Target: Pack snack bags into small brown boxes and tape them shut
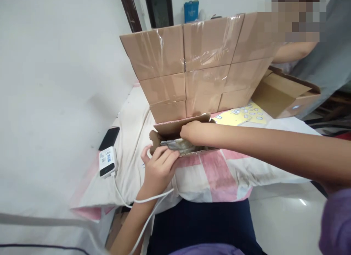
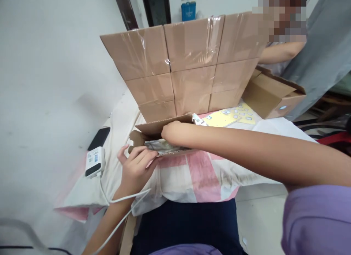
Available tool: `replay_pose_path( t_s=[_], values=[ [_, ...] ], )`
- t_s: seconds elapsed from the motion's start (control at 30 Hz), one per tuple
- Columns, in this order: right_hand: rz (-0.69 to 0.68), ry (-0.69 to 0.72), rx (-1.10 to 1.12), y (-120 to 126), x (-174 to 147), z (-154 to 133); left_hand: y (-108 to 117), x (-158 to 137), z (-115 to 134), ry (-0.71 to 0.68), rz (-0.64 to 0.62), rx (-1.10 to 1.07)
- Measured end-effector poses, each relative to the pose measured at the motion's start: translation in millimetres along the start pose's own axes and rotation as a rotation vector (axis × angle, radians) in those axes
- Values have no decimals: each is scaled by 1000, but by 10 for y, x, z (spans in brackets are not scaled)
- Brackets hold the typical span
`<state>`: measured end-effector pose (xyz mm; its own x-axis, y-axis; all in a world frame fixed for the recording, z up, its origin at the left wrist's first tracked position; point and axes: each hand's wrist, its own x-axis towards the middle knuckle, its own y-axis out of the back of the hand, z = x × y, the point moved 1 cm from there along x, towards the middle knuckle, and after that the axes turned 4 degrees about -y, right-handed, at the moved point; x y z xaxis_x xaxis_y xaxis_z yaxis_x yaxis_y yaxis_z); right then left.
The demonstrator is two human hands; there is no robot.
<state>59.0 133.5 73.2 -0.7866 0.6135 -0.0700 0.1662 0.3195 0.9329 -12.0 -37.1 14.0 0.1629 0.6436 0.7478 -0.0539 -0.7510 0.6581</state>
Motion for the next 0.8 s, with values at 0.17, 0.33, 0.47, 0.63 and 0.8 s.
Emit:
replay_pose_path(
  t_s=[0.17,0.33,0.47,0.63,0.8],
  values=[
    [212,188,16,561,-750,541,-7,-62,-108,150,64,-215],
    [481,240,370,65,-1283,1090,-103,-58,-219,147,78,-457],
    [466,211,509,-508,-1111,1160,-215,78,-321,183,60,-396],
    [629,92,581,-514,-783,1121,-427,309,-446,405,-134,-153],
    [590,206,610,-384,-549,1148,-502,400,-453,441,-342,-104]
  ],
)
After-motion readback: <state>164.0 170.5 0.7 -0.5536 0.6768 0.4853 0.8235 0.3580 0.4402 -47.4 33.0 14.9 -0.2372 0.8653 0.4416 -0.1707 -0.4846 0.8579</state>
